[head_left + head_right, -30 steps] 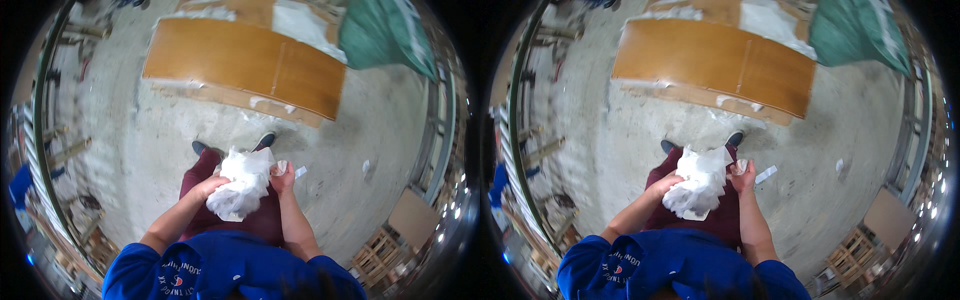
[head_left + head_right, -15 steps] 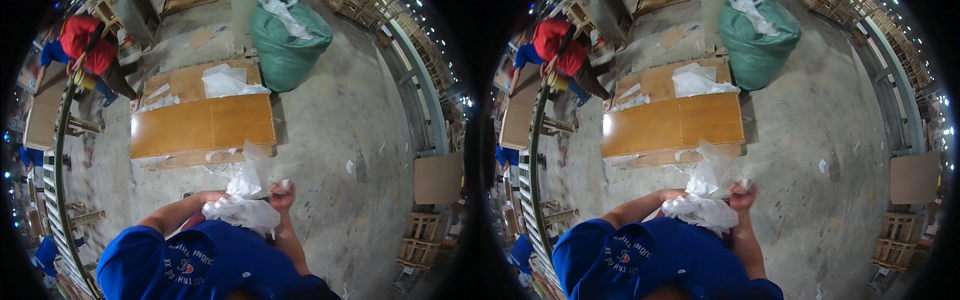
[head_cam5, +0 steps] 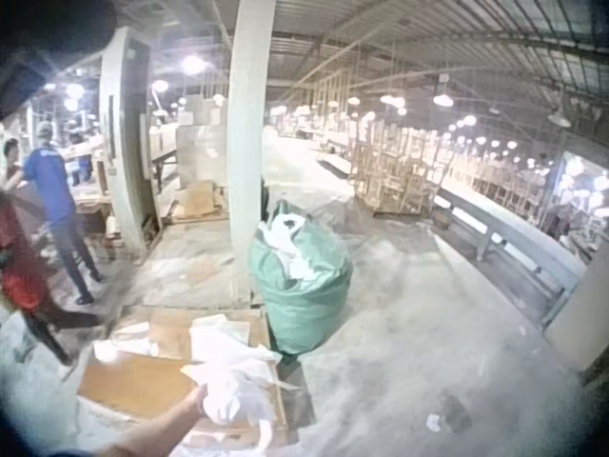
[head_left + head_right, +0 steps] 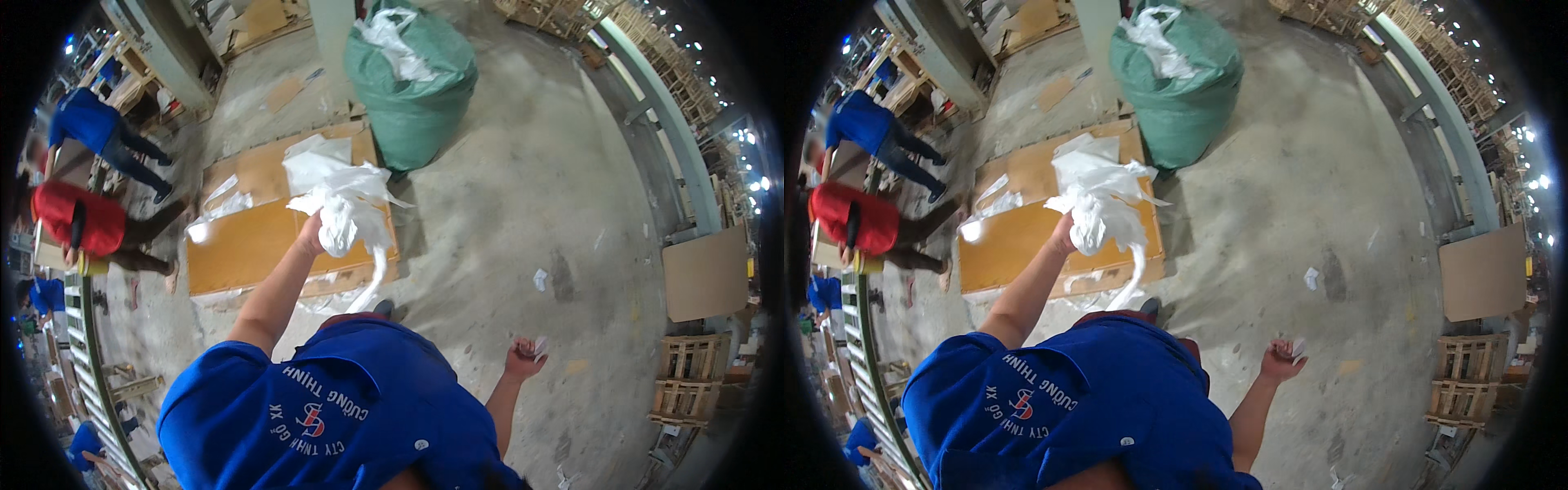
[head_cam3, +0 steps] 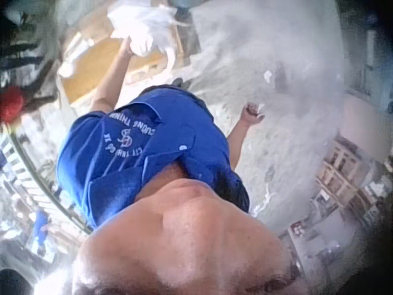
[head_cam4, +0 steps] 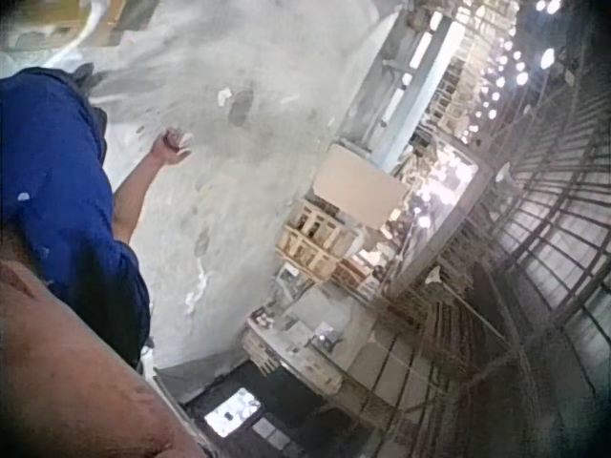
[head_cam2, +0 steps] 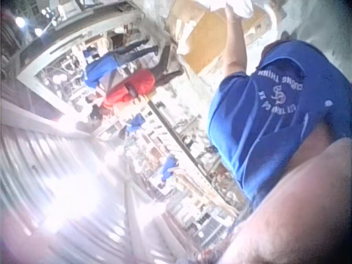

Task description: The person wipes the surface of wooden panels on a roller conveyor with a white cloth. They then move to a stack of panels on the floor, remove protective plastic film, and wipe the edges and surfaces of the panels. The person returns to the conveyor to continue wiping additional panels.

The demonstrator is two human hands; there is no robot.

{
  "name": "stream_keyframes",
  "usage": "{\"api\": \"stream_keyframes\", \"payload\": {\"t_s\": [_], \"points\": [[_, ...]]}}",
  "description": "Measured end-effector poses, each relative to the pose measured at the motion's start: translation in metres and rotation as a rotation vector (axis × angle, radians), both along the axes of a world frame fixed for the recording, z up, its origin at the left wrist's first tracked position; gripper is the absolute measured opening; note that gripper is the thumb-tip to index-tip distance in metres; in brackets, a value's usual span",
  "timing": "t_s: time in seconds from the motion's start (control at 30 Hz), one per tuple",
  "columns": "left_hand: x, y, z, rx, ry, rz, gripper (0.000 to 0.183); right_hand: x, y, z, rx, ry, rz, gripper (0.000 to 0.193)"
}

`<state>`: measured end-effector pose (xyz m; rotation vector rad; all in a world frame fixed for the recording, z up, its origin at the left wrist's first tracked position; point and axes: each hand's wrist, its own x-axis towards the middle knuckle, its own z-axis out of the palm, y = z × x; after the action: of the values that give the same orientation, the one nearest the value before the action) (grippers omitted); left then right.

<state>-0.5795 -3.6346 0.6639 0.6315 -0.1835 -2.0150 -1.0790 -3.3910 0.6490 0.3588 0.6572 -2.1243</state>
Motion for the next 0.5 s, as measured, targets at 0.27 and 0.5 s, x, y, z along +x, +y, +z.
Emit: {"api": "stream_keyframes", "payload": {"t_s": [0.27, 0.5], "points": [[-0.065, -0.19, 0.012, 0.051, -0.268, 0.468, 0.038, -0.051, -0.021, -0.016, -0.126, -0.097, -0.132, 0.033], [-0.081, -0.31, 0.046, -0.052, -0.321, 0.795, 0.041, -0.155, -0.142, 0.002, 0.351, 0.262, -0.073, 0.047]]}}
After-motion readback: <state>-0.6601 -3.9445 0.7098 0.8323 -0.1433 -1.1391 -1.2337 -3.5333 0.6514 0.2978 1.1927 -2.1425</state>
